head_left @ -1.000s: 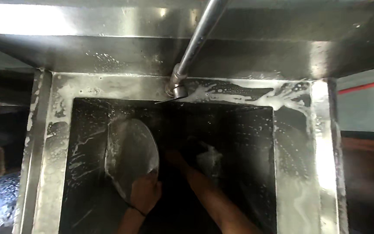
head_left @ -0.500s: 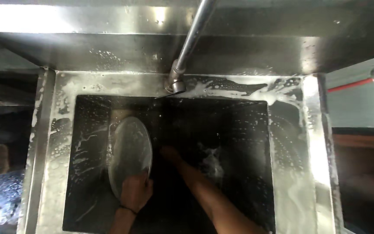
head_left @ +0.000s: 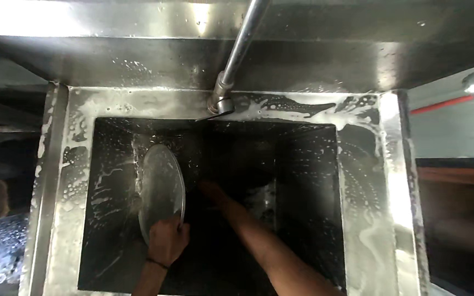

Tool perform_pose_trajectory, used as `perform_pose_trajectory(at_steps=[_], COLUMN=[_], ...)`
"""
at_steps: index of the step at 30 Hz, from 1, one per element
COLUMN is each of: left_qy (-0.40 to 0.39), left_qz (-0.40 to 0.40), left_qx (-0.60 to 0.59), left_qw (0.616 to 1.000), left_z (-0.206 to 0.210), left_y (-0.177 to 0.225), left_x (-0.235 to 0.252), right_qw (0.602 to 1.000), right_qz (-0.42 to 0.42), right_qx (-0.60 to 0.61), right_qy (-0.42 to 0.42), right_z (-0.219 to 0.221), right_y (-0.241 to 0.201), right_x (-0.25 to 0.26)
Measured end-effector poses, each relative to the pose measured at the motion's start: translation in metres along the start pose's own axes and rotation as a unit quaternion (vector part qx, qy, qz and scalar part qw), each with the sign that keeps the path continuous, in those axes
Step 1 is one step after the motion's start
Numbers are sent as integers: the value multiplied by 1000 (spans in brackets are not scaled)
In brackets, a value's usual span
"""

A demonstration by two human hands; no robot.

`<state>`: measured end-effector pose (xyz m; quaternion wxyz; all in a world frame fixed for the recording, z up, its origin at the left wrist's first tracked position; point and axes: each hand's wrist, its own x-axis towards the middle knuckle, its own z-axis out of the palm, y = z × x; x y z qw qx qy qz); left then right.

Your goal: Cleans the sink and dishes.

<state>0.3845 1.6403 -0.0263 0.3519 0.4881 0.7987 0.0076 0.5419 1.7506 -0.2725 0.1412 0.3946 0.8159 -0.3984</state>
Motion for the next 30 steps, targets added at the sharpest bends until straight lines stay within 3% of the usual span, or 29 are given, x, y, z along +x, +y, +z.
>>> perform_pose_trajectory(at_steps=[3, 6, 8, 10, 12, 15, 19, 23, 25, 27, 28, 30], left_qy=[0, 25, 33, 20, 1, 15, 43, 29, 45, 66, 73, 94], left_qz=[-11, 9, 20, 17, 1, -9, 35, 26, 38, 60, 65, 59], left_qx=[-5, -15, -11, -11, -14, -25, -37, -22, -16, -17, -20, -17], left_qw=[1000, 1000, 999, 1000, 1000, 1000, 998, 999, 998, 996, 995, 994], left_z=[-1, 5, 8, 6, 3, 1, -4, -13, -16, -17, -18, -21], left_y=[-2, -7, -8, -6, -3, -6, -10, -19, -23, -28, -28, -24], left_x=[0, -2, -2, 0, 1, -4, -11, -13, -14, -13, -14, -17], right_qw=[999, 998, 994, 980, 960, 931, 885, 872, 822, 722, 678, 641], right_qz=[16, -17, -33, 26, 51, 32, -31, -129, -120, -120, -83, 124], right_qx=[30, 63, 90, 137, 200, 313, 457, 442, 453, 526, 559, 576], right_qy=[31, -4, -60, -139, -190, -186, -79, 169, 323, 433, 469, 492], right_z=[9, -6, -38, -89, -112, -154, -251, -334, -355, -357, -353, -337], right_y=[7, 16, 11, -12, -9, -13, -8, 44, 92, 154, 184, 239], right_x=[1, -5, -14, -25, -28, -68, -180, -302, -348, -368, -367, -347])
